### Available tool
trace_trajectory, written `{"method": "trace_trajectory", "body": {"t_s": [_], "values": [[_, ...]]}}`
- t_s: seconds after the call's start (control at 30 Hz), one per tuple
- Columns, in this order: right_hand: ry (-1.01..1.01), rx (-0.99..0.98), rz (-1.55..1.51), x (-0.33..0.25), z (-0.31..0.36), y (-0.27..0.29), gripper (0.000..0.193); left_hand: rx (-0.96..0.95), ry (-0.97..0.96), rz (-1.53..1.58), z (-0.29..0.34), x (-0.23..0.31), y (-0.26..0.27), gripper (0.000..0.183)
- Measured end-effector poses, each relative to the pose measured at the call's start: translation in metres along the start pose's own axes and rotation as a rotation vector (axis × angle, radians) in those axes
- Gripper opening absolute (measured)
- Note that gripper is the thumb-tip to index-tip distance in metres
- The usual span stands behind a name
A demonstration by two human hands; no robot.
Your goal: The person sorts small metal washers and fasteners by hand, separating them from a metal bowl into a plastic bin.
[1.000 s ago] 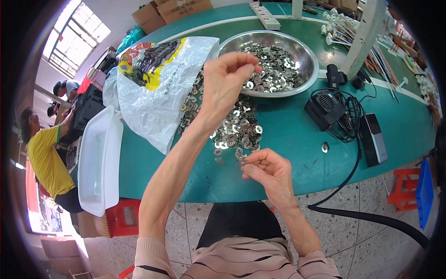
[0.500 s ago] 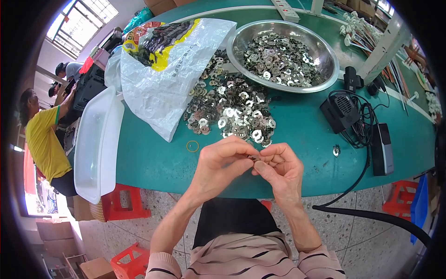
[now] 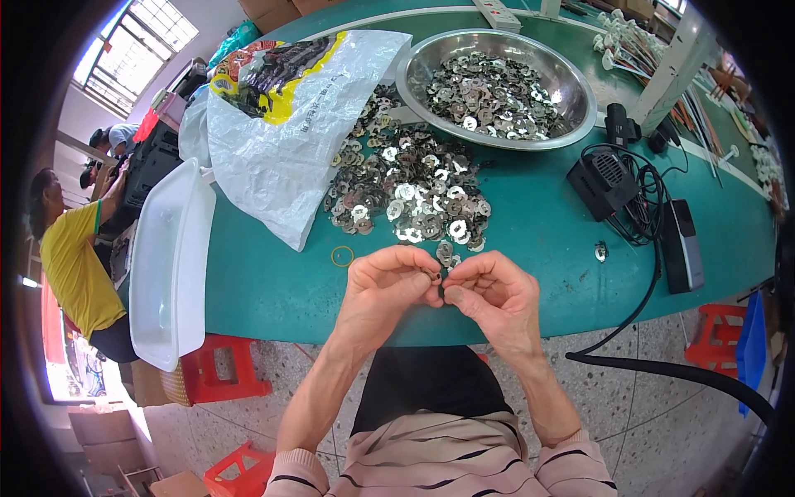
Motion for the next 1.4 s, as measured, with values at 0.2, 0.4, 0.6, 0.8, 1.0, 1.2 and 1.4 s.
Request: {"method": "trace_trajectory", "body": {"t_s": [0.2, 0.4, 0.6, 0.8, 1.0, 1.2, 1.4], "values": [[0.017, 0.080, 0.269, -0.012, -0.010, 0.003, 0.014, 0.018, -0.064, -0.024, -0.001, 0.010, 0.012, 0.010], [0.180, 0.022, 0.938, -0.019, -0.025, 0.002, 0.022, 0.071, -0.094, -0.088, -0.017, 0.028, 0.025, 0.010], [0.276, 0.006, 1.166, -0.010, -0.030, -0.006, 0.023, 0.047, -0.022, -0.166, -0.038, 0.030, 0.025, 0.013], [0.157, -0.007, 1.045, -0.018, -0.031, -0.006, 0.024, 0.017, -0.013, -0.354, -0.049, 0.037, 0.021, 0.014], [0.242, 0.044, 1.120, -0.012, -0.034, -0.008, 0.027, -0.020, -0.041, -0.367, -0.055, 0.027, 0.026, 0.012], [0.051, 0.016, 0.973, -0.018, -0.033, -0.006, 0.020, -0.022, -0.124, -0.277, -0.049, 0.032, 0.033, 0.013], [-0.024, 0.115, 0.583, -0.012, -0.032, -0.003, 0.015, -0.067, -0.099, -0.303, -0.048, 0.030, 0.027, 0.012]]}}
Point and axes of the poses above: each hand's wrist, its own z-axis away from the middle knuckle, its own y-axis out of the back of the hand, x = y × z, the point moved 1 cm from there along -z, towards the middle knuckle, and after that the axes turned 1 degree about z, right-handed, at the moved point
